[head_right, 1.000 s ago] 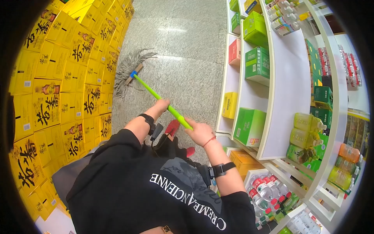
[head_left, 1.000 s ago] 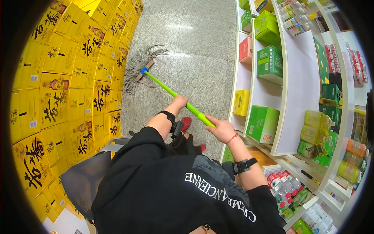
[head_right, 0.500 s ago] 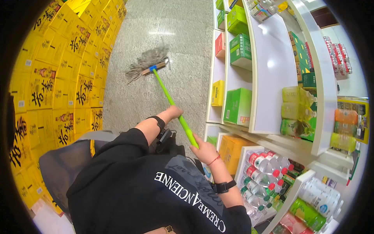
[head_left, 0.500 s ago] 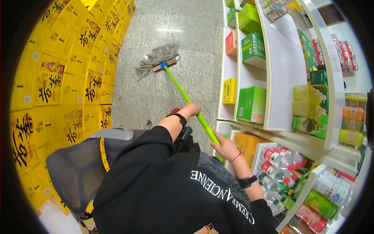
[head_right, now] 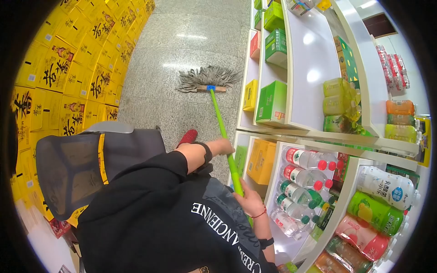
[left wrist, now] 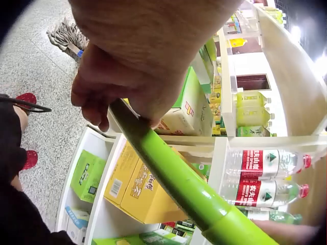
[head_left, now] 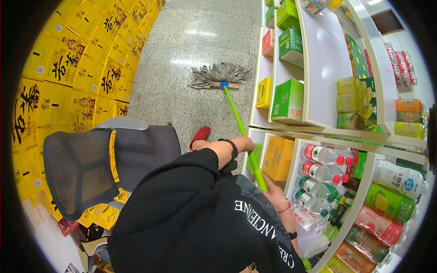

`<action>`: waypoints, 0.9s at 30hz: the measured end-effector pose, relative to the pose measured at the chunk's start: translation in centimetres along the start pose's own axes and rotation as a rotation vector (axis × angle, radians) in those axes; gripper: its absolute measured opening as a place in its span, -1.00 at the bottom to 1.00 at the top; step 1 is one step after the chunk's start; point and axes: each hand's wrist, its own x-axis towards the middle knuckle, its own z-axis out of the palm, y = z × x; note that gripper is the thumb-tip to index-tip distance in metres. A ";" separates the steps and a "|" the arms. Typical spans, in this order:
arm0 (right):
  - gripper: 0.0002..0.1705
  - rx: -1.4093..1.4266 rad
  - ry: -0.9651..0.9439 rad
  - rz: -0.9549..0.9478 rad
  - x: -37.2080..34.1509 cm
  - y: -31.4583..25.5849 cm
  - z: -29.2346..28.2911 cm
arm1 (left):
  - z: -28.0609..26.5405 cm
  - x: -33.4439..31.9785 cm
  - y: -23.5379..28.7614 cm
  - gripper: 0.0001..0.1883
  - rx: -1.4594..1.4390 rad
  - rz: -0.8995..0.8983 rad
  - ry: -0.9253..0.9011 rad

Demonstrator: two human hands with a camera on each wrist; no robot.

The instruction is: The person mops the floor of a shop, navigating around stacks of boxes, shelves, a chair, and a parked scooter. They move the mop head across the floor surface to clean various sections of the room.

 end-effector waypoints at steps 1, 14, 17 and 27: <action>-0.24 -0.002 0.003 -0.006 0.2 -0.5 -0.2 | -0.3 0.0 0.0 -0.52 0.001 0.000 0.007; -0.25 0.037 0.020 0.028 12.2 -2.8 -2.0 | -11.2 5.3 -3.0 -0.55 -0.059 -0.041 0.143; -0.28 0.111 0.130 -0.035 16.4 -3.4 -4.0 | -15.6 7.8 -2.9 -0.55 -0.077 -0.065 0.175; -0.29 0.082 0.157 0.163 14.9 -2.2 -5.0 | -15.4 10.3 0.0 -0.57 -0.096 -0.045 0.032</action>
